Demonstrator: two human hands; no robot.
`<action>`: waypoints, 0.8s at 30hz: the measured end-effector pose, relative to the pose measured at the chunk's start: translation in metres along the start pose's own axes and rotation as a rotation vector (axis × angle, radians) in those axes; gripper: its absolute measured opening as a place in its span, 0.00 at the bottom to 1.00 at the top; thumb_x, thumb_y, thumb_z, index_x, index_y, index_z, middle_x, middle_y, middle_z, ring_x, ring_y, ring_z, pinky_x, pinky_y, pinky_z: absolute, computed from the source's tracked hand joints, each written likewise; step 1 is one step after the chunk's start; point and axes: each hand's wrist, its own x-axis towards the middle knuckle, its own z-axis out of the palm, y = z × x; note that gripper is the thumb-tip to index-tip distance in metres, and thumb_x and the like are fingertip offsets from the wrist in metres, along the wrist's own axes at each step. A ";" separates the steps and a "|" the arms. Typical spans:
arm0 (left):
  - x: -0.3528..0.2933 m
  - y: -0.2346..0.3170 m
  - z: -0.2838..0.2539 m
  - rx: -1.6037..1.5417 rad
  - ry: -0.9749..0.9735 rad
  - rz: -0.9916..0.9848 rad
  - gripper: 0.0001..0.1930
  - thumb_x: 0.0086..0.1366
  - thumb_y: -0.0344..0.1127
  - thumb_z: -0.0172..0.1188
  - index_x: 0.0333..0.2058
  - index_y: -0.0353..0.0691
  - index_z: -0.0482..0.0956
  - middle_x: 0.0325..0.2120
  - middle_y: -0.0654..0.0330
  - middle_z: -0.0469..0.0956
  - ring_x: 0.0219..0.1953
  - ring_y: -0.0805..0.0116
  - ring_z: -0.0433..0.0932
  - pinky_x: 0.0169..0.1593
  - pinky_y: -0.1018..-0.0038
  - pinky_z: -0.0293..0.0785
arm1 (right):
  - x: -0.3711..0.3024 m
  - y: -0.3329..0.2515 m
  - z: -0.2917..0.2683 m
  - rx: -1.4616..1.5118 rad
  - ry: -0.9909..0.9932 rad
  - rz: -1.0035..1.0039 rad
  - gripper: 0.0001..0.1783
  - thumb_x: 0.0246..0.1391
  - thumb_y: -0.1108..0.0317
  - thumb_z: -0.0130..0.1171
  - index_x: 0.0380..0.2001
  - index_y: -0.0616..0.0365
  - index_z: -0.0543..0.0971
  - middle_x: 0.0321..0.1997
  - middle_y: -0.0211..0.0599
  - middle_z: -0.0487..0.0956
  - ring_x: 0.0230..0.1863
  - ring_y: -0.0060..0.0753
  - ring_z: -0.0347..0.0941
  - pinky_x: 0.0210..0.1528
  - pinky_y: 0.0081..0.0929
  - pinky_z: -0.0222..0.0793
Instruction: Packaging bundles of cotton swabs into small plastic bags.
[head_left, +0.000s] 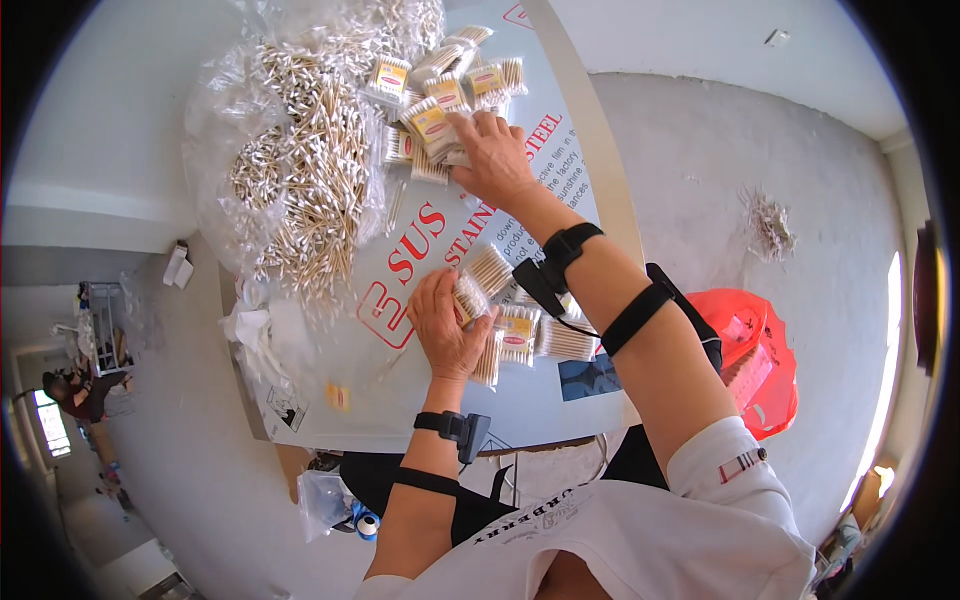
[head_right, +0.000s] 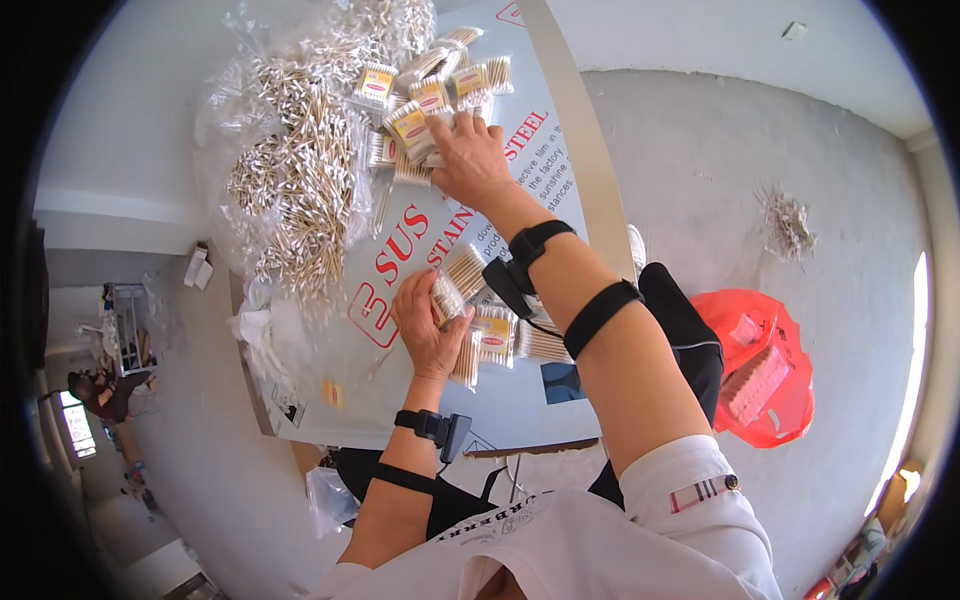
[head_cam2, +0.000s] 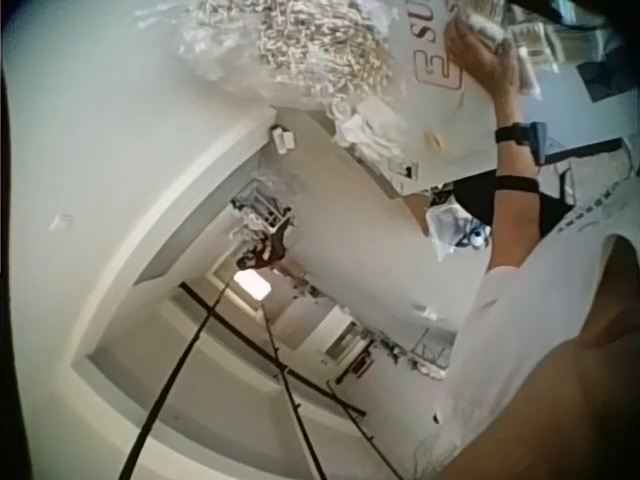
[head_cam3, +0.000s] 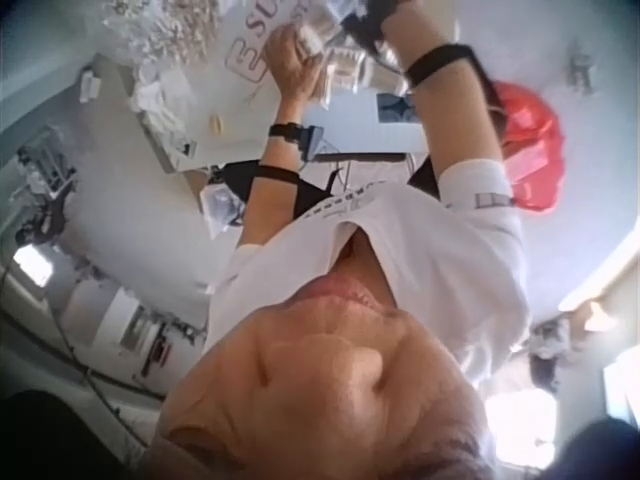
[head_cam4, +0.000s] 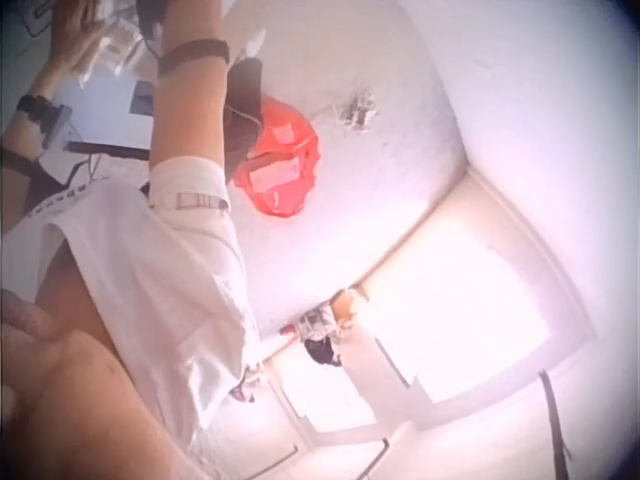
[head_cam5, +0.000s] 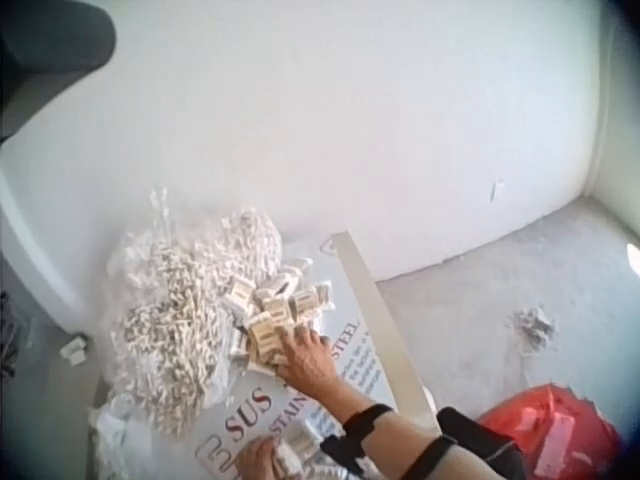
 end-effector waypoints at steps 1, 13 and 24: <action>0.001 -0.001 0.000 0.004 0.008 0.005 0.31 0.47 0.48 0.66 0.48 0.39 0.69 0.50 0.55 0.69 0.55 0.54 0.63 0.60 0.57 0.51 | -0.003 0.005 0.001 -0.001 0.000 -0.003 0.45 0.32 0.58 0.67 0.59 0.44 0.63 0.60 0.52 0.64 0.60 0.51 0.60 0.54 0.47 0.58; 0.002 0.002 -0.001 -0.023 0.023 -0.010 0.31 0.45 0.44 0.67 0.48 0.38 0.70 0.49 0.55 0.69 0.55 0.55 0.63 0.61 0.57 0.52 | -0.082 0.044 -0.046 0.373 -0.096 -0.285 0.25 0.38 0.65 0.66 0.44 0.54 0.73 0.50 0.44 0.72 0.52 0.41 0.69 0.54 0.34 0.66; 0.000 0.003 -0.003 -0.009 0.004 -0.004 0.32 0.45 0.48 0.67 0.48 0.38 0.69 0.49 0.55 0.69 0.55 0.54 0.63 0.60 0.57 0.52 | 0.001 -0.003 -0.004 0.263 0.013 0.173 0.41 0.35 0.47 0.70 0.50 0.61 0.69 0.50 0.51 0.73 0.55 0.46 0.68 0.55 0.38 0.63</action>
